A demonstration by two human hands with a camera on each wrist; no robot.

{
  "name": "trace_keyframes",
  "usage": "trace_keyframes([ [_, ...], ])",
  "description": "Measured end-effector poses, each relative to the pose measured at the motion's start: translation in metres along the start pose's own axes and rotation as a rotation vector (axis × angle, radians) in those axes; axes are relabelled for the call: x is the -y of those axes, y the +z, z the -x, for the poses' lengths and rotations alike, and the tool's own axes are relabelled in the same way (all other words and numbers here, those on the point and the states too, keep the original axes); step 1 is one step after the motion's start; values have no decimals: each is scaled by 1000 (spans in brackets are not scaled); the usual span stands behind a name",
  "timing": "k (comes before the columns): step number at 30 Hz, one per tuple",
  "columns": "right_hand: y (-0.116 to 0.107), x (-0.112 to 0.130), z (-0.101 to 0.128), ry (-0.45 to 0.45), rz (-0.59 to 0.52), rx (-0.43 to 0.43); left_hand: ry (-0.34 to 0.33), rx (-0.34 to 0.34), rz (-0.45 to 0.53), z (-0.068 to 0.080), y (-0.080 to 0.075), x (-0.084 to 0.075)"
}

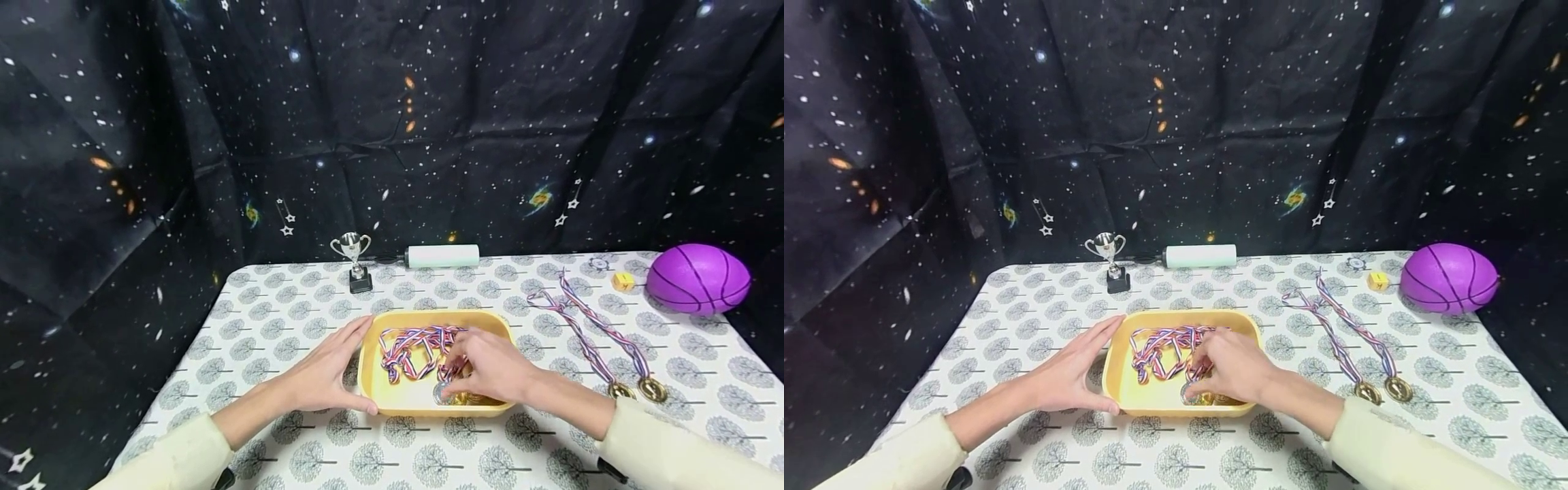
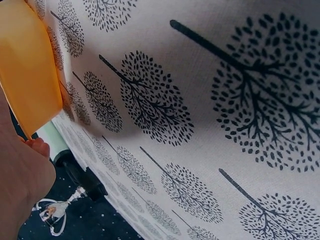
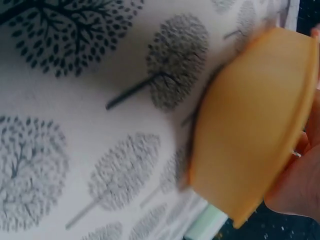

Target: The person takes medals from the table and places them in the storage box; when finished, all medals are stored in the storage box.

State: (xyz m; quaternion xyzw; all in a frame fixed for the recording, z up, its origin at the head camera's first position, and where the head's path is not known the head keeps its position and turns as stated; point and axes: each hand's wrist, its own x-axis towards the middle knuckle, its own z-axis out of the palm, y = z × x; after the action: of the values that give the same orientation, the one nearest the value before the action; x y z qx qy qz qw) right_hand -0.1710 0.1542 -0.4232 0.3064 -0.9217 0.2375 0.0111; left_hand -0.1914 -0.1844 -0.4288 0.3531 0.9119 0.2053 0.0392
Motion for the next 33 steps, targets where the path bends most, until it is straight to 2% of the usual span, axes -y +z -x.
trace_keyframes([
  [4, -21, -4, 5, 30, -39, -76, 3, -2, 2, 1, 0, 0],
  [9, -49, -20, 20, 68, -89, -171, 8, -7, 3, 2, 2, 1],
  [18, -86, -61, 75, 139, -119, -202, 12, -16, 11, 1, 5, 2],
  [24, -95, -90, 107, 114, -51, -236, 18, -23, 24, 3, 5, 1],
  [28, -92, -107, 128, 94, 34, -251, 21, -31, 20, 4, 3, 1],
  [33, -85, -124, 154, 116, 52, -272, 32, -36, 9, 1, 1, -1],
])
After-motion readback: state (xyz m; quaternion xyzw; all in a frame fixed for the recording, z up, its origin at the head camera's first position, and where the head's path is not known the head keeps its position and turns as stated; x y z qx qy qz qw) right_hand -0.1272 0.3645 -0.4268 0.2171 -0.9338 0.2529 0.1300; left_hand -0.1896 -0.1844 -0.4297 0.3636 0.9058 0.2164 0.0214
